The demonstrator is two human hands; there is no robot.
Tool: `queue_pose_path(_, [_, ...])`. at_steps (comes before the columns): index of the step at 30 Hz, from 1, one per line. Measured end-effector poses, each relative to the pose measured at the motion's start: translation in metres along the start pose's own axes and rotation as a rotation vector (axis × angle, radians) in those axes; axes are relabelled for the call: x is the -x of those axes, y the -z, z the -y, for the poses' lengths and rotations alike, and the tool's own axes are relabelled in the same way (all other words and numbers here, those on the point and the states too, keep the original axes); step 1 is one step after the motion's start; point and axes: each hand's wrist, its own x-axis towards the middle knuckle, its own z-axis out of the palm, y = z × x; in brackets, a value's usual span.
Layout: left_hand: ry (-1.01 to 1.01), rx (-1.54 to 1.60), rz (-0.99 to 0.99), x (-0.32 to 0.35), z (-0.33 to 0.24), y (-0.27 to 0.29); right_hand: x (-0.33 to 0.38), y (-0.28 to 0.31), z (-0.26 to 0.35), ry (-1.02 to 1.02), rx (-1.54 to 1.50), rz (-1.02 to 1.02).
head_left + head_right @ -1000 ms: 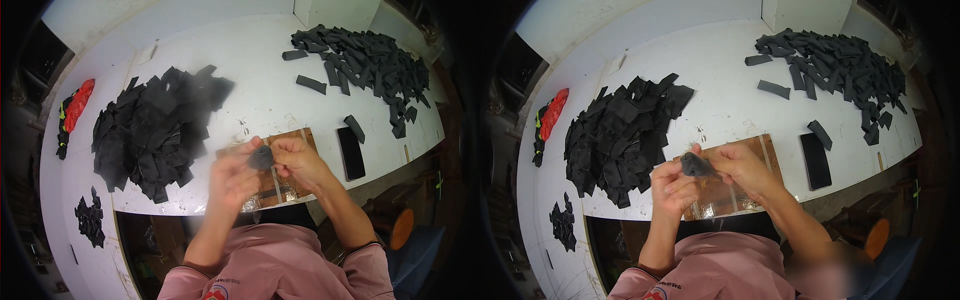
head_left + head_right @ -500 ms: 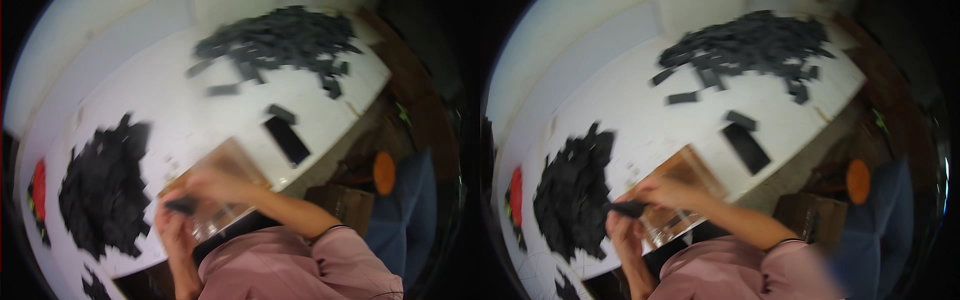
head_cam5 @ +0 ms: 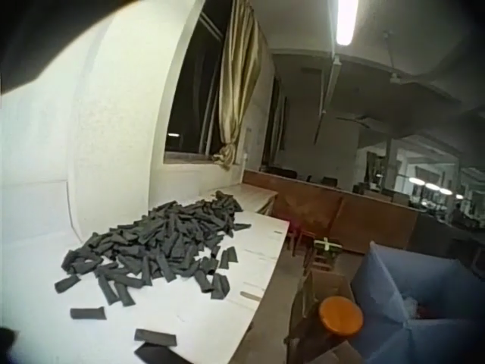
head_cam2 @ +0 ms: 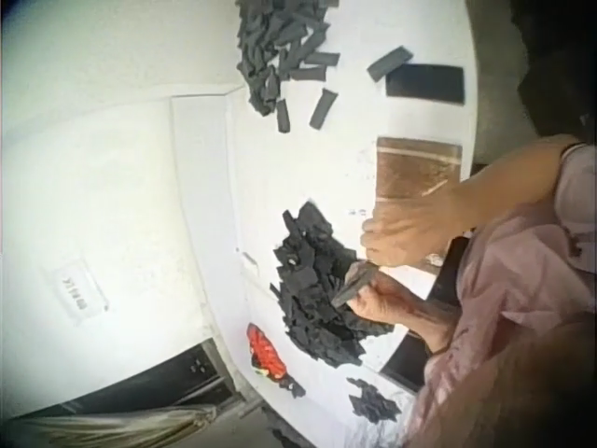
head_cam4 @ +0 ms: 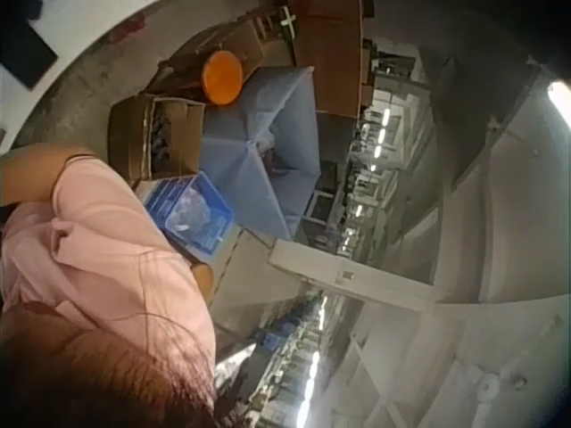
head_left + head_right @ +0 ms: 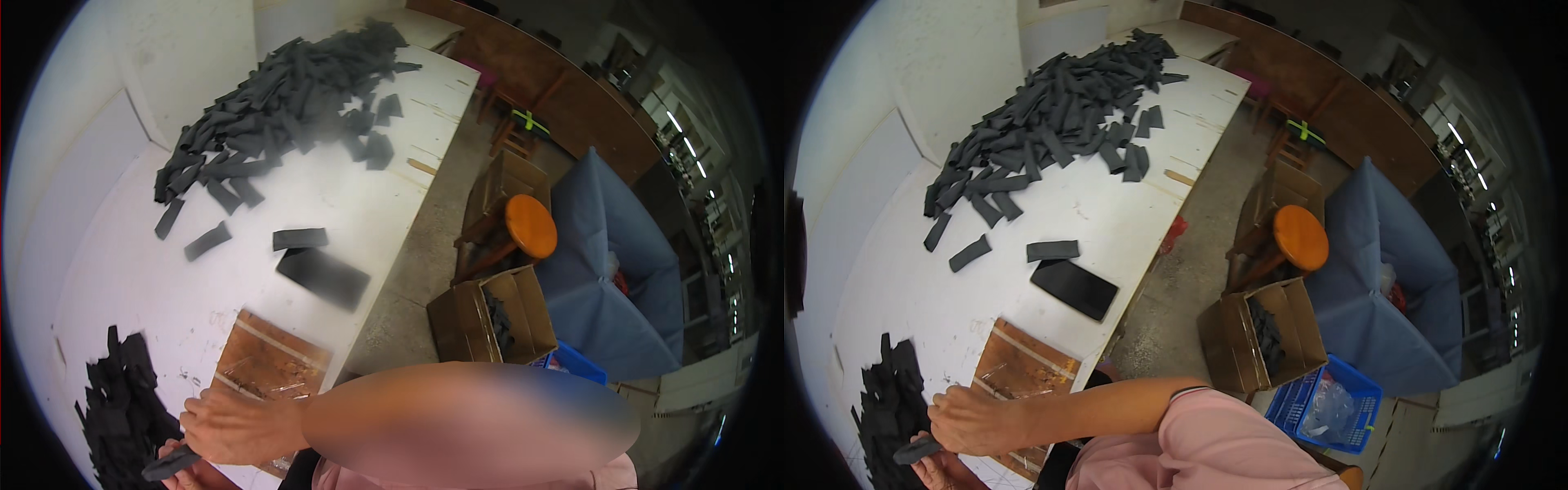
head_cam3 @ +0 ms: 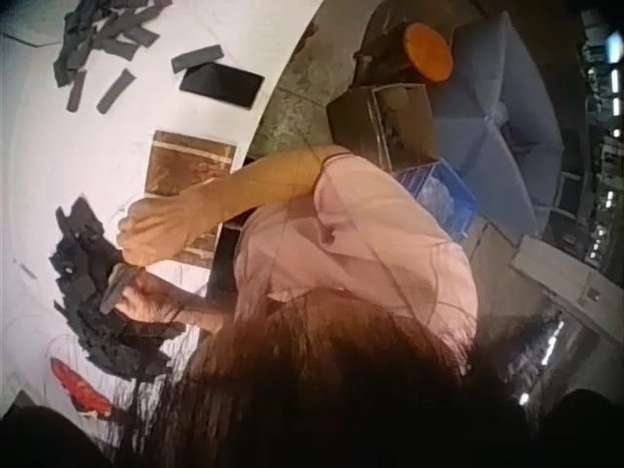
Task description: The recorder is picking up and organizing small black fabric strips from a large pile on a workbench.
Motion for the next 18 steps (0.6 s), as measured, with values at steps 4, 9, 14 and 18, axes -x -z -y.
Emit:
queue_pose_path(4, [-0.435, -0.835, 0.384, -0.004, 0.018, 0.007, 0.024, -0.032, -0.027, -0.036, 0.018, -0.039])
queue_pose_path(9, [-0.141, -0.492, 0.543, -0.015, 0.031, 0.010, 0.028, -0.039, -0.030, -0.131, -0.092, 0.019])
queue_pose_path(14, [0.143, -0.487, 0.258, -0.019, -0.002, -0.010, 0.012, -0.031, -0.023, -0.174, -0.194, 0.210])
queue_pose_path(18, [0.213, -0.627, 0.468, -0.024, -0.001, -0.026, 0.036, -0.078, -0.048, -0.120, -0.222, 0.031])
